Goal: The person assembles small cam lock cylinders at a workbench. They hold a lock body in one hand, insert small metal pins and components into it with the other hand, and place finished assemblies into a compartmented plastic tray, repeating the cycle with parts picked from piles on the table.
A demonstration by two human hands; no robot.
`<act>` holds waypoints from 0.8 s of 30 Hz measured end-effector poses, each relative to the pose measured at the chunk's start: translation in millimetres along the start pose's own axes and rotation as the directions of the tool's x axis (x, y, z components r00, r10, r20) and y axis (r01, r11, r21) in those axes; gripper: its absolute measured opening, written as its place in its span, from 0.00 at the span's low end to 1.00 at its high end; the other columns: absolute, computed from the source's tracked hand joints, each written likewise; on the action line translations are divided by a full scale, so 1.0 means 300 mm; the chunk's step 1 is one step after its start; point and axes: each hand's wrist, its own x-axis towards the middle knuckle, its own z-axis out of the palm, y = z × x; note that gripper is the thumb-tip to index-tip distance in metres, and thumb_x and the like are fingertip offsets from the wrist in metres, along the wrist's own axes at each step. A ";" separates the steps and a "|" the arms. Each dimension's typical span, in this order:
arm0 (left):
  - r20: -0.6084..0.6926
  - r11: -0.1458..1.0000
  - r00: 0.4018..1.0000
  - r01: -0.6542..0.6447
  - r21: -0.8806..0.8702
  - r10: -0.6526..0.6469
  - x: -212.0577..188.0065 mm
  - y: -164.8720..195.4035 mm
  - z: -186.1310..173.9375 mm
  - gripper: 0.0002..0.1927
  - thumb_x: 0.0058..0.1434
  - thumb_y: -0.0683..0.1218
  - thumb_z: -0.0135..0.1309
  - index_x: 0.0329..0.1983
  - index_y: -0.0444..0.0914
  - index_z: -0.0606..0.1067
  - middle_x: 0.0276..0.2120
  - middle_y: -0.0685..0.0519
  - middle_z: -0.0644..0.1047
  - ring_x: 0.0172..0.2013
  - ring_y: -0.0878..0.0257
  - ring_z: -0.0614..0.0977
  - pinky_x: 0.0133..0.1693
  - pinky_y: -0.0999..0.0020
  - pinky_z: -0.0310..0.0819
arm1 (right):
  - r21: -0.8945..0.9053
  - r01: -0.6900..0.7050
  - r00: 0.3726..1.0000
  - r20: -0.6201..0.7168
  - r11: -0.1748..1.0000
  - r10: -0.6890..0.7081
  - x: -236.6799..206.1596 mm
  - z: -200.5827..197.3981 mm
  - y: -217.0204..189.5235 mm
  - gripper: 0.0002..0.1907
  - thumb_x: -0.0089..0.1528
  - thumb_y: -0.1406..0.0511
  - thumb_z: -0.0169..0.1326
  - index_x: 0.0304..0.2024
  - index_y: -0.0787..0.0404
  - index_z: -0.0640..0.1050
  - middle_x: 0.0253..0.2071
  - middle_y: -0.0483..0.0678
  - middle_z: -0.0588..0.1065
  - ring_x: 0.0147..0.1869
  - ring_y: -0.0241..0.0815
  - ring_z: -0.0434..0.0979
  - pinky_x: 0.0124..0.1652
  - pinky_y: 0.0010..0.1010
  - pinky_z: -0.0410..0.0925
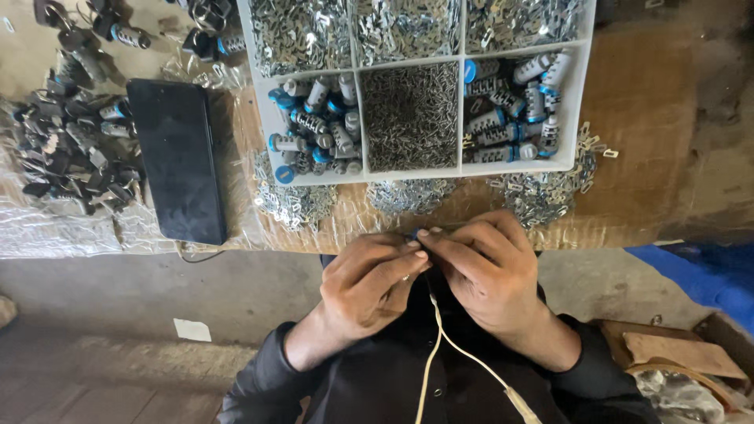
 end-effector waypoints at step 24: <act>0.039 0.969 0.978 0.209 -0.134 -0.206 0.024 0.022 -0.095 0.10 0.63 0.42 0.64 0.45 0.35 0.79 0.40 0.47 0.81 0.42 0.55 0.84 0.46 0.66 0.80 | -0.004 0.035 0.998 -0.055 0.999 -0.035 0.018 0.004 -0.009 0.17 0.53 0.73 0.67 0.45 0.60 0.82 0.37 0.45 0.76 0.42 0.47 0.76 0.41 0.38 0.71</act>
